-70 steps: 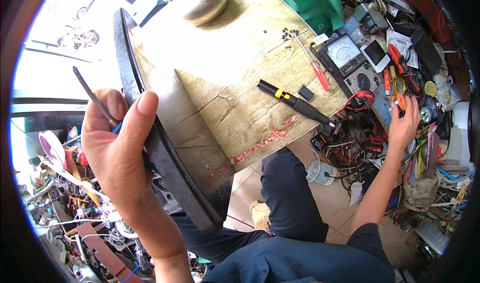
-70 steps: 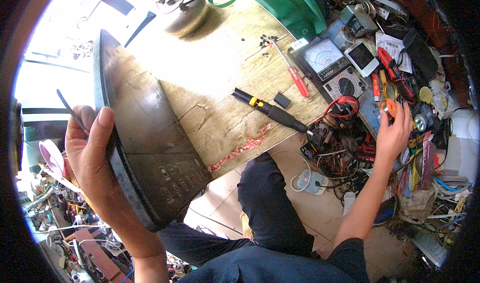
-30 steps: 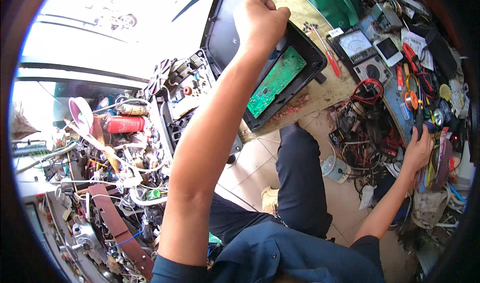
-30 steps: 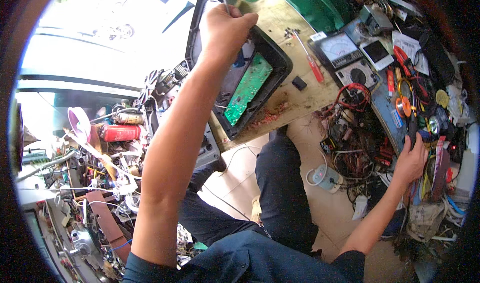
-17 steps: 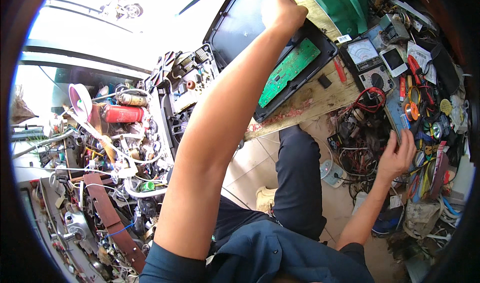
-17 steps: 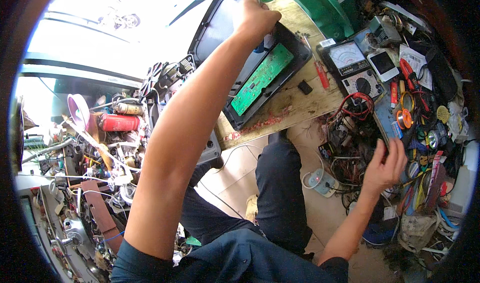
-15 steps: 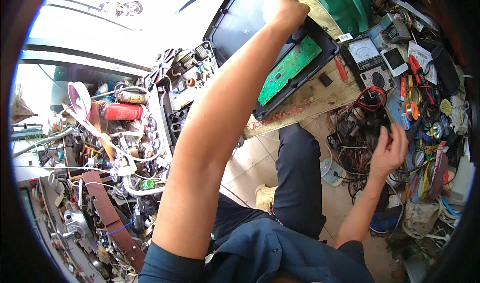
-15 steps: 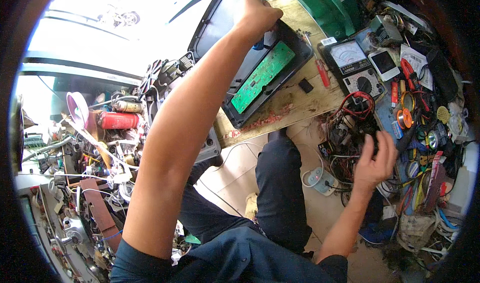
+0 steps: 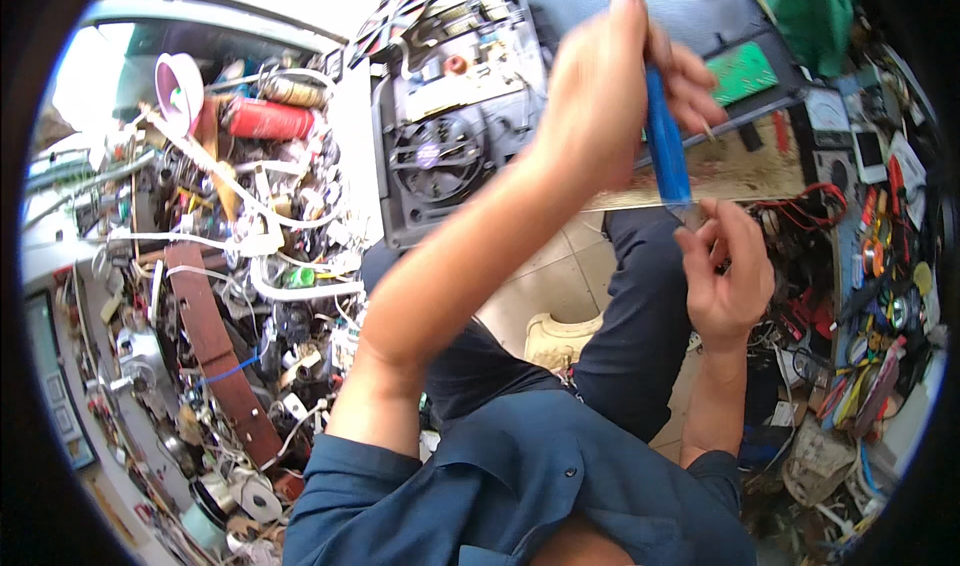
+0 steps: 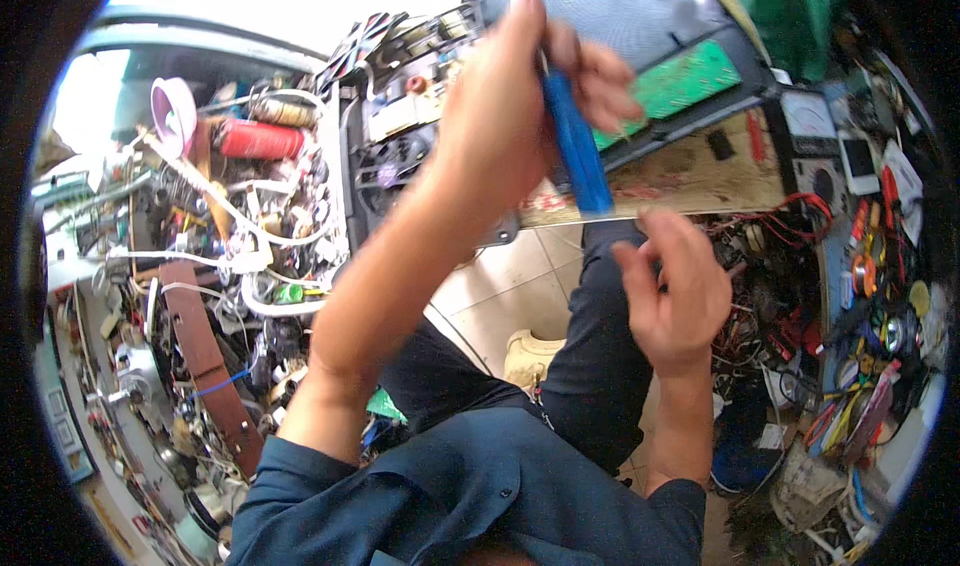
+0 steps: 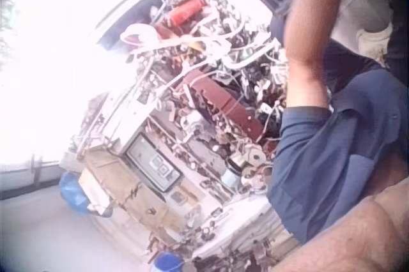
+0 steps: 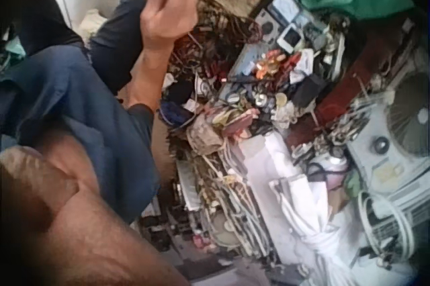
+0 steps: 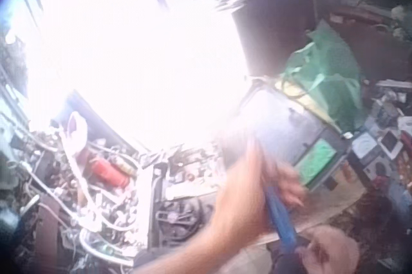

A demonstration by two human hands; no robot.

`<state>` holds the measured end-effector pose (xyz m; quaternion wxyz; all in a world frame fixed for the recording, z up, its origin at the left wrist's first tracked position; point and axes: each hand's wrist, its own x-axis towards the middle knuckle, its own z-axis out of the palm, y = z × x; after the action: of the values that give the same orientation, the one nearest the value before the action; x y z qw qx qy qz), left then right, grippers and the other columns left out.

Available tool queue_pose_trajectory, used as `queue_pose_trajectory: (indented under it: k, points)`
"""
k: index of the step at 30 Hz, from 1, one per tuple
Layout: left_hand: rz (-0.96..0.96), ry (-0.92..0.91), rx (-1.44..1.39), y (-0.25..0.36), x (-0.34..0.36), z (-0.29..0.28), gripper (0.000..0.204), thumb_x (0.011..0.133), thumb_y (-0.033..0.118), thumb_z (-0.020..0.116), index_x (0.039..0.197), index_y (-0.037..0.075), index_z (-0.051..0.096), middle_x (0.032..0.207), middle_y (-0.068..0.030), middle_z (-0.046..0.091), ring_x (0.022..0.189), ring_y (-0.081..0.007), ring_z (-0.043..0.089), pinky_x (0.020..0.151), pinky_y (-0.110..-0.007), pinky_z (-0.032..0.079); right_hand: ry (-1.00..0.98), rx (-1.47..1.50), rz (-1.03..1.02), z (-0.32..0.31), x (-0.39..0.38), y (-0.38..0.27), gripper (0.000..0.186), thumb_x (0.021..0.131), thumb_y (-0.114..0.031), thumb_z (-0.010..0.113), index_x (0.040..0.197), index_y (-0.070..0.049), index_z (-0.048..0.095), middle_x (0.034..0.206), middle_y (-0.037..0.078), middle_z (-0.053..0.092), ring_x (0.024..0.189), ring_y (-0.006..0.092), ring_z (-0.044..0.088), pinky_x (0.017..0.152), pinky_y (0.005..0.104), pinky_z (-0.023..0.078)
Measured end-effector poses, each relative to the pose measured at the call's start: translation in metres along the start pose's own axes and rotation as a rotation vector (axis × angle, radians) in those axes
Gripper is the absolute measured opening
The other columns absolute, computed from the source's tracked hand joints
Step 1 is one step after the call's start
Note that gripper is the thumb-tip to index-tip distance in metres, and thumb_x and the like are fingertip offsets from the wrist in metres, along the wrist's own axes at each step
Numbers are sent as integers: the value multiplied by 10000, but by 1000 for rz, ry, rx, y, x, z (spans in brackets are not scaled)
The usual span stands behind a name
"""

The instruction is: The person disassembles a portable induction cooktop, removes the internal fan and heating coil, and then reassembles the unit. They use a screwdriver to remove screws, detach components, and reconnect wires before closing the casing.

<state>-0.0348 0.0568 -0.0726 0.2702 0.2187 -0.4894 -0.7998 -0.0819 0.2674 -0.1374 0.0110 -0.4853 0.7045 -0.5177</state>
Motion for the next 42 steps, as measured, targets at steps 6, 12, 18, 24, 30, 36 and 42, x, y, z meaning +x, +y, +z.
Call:
queue_pose_trajectory:
  k: [6, 12, 18, 24, 30, 36, 42]
  points:
    - [-215, 171, -532, -47, -138, -24, 617, 1119, 536, 281, 899, 42, 577, 1203, -257, 696, 1164, -335, 654, 1058, -470, 499, -246, 139, -211, 19, -13, -51, 487, 786, -1, 810, 1230, -168, 701, 1129, 157, 694, 823, 289, 714, 688, 364, 594]
    - [-282, 103, -462, -46, -161, -44, 682, 1124, 531, 263, 1052, -14, 667, 1254, -216, 698, 1173, -284, 662, 1062, -425, 502, -305, 31, -273, 37, -30, -72, 418, 838, -77, 824, 1219, -157, 671, 1202, 149, 668, 902, 301, 711, 736, 394, 587]
    - [-154, -78, -18, -53, -188, -92, 560, 1135, 400, 316, 1040, -9, 688, 1036, -140, 741, 961, -261, 719, 869, -372, 553, -119, 68, -128, 70, -16, -84, 362, 901, -123, 792, 1198, -30, 607, 1141, 258, 692, 960, 355, 720, 840, 432, 604]
    - [394, -44, 764, -51, -220, -170, 217, 922, 217, 693, 762, 72, 669, 677, -86, 656, 610, -292, 666, 579, -403, 534, -186, 283, -138, 128, -4, -66, 485, 811, 95, 776, 1223, 19, 532, 1108, 303, 713, 1005, 381, 743, 872, 445, 610]
    - [459, 185, 1035, -13, -215, -210, 106, 851, 25, 784, 811, 24, 686, 718, -93, 691, 573, -238, 647, 540, -326, 497, -189, 256, -141, 168, 9, -56, 432, 807, 93, 781, 1169, 32, 554, 1081, 267, 732, 979, 353, 758, 856, 419, 619]
    - [368, 341, 1105, -17, -194, -216, 234, 808, 33, 852, 990, 4, 707, 820, -97, 726, 623, -162, 689, 534, -266, 522, -177, 247, -130, 170, 9, -56, 416, 803, 88, 787, 1149, 34, 562, 1065, 262, 735, 979, 338, 758, 854, 408, 616]
    - [324, 281, 1264, -19, -175, -206, 348, 802, 118, 855, 1106, 32, 711, 905, -97, 739, 673, -216, 709, 579, -322, 551, -133, 272, -100, 163, 7, -52, 427, 799, 98, 780, 1152, 42, 546, 1051, 282, 728, 972, 335, 752, 865, 410, 607]
